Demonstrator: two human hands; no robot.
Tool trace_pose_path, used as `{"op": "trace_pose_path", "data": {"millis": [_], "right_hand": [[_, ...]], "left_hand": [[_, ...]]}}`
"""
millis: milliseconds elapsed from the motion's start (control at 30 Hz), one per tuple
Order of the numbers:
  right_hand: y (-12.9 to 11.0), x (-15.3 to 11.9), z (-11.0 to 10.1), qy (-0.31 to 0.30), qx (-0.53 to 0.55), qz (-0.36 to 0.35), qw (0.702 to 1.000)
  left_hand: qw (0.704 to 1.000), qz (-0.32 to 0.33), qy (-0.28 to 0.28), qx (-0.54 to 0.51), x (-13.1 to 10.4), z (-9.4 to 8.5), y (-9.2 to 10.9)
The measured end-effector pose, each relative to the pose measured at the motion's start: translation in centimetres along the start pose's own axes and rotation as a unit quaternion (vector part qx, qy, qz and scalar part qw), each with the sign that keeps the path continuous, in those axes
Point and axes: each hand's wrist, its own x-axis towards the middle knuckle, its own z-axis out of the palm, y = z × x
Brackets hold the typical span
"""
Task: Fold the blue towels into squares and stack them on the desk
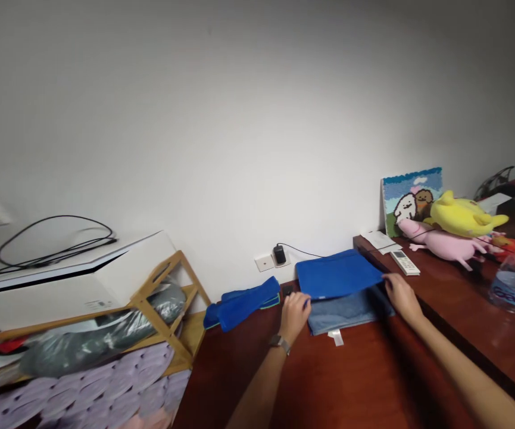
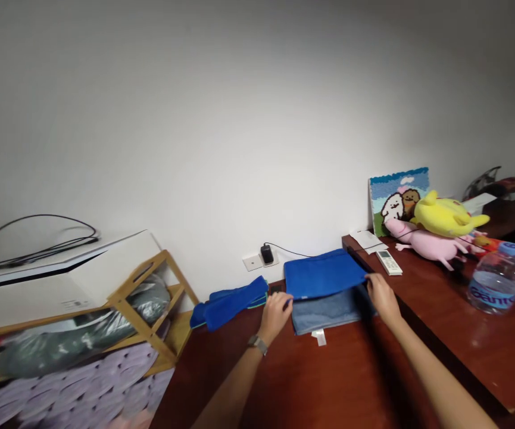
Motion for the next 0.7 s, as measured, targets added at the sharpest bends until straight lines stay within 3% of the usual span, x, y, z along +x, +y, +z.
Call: {"op": "trace_pose_path", "data": {"millis": [100,167,267,367,467,533,600,700], "right_hand": [[3.7,-5.2,4.6,-0.094,-0.024,0.081,0.992],[5.3,-8.0,6.8,-0.124,-0.035,0.110,0.985],[6.5,-10.7,8.4,-0.101,-0.029,0.100,0.989],[6.9,-11.6,8.7,-0.064,-0.043,0.058,0.995],[7.1,-11.7,8.5,-0.053,-0.081,0.014,0.995],[7.1,-12.1,8.0,-0.050,-0.102,0.000,0.994],[6.9,-13.2,7.4,-0.036,-0.111,-0.013,0.993],[5.2,-15.9,6.6,-0.011,-0.100,-0.044,0.994]], "left_hand": [[0.999,-0.005,-0.031,0.014,-4.1,4.6,0.1],[0.998,-0.010,-0.058,0.027,-6.5,6.9,-0.1],[0.995,-0.029,-0.087,0.038,-9.0,9.1,-0.6],[0.994,-0.045,-0.103,0.019,-9.9,9.9,-0.5],[0.991,-0.041,-0.125,-0.012,-11.2,8.9,0.0],[0.989,-0.037,-0.139,-0.024,-13.2,7.1,-0.6],[0.989,-0.046,-0.142,-0.013,-16.3,4.3,-2.7],[0.987,-0.104,-0.113,0.056,-22.0,-1.3,-8.4]]}}
